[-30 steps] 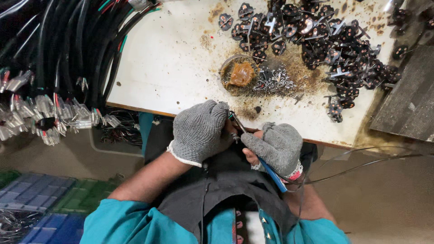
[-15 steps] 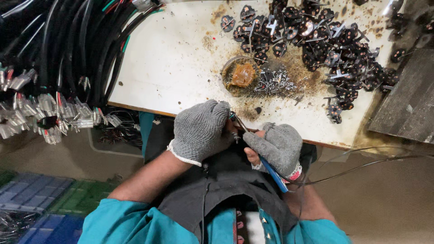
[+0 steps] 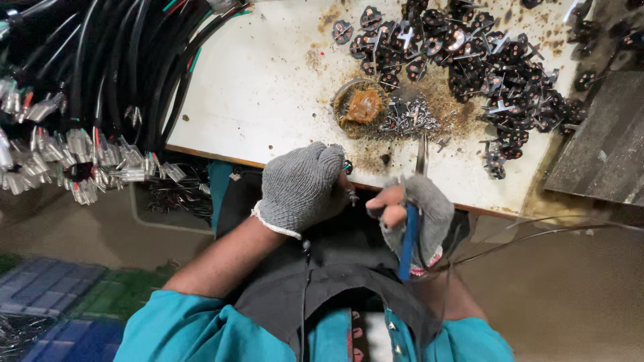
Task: The person solders and tins the stripped ends of electrical wires at a workbench. They hold a wire in one hand and a soldering iron in the other, dip the wire tip into a flux container, apply the hot iron to the exposed strands, and set the finished wire aside with a pile of completed wire assemblies.
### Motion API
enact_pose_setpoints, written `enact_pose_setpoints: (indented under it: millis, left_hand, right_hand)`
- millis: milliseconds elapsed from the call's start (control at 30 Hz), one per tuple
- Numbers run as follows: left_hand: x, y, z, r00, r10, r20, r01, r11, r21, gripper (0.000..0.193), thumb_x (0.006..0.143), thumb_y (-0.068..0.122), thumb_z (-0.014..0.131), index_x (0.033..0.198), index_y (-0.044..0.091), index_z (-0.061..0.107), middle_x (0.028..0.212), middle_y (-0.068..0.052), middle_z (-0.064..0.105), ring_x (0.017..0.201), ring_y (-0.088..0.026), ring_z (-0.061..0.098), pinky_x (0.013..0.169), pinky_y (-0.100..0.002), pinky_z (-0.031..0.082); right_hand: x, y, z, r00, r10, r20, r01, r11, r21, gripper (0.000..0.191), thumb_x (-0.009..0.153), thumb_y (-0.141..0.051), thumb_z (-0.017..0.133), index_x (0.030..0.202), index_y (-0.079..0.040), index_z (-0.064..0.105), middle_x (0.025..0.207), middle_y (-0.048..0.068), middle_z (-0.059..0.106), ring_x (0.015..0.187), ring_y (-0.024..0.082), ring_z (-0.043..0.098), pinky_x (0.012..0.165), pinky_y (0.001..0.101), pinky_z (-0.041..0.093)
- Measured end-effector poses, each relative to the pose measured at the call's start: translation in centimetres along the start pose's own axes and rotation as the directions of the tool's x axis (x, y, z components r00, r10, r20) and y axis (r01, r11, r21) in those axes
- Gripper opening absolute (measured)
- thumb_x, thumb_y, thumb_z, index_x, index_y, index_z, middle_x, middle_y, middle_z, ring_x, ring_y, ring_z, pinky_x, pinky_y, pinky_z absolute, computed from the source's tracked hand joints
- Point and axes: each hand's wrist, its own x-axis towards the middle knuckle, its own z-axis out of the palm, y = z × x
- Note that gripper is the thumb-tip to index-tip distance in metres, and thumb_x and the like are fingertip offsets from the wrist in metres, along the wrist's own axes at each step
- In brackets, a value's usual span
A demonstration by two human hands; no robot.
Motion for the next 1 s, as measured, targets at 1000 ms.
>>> enact_pose_setpoints:
  millis: [1000]
  left_hand:
    - [-0.1,-0.3,0.4,1.000,-0.007,-0.012,0.007,1.000,-0.002,0.018,0.077,0.024,0.074,0.084,0.014,0.061,0.074,-0.010,0.060,0.065,-0.032,0.064,0.053,-0.046,0.049]
  right_hand:
    - [2.4,0.6,2.5,0.922,-0.373,-0.102,0.372,0.928,-0.036,0.038,0.102,-0.003,0.072,0.124,-0.007,0.041,0.110,0.013,0.074,0.099,0.019,0.074,0.096,0.0291,0.055]
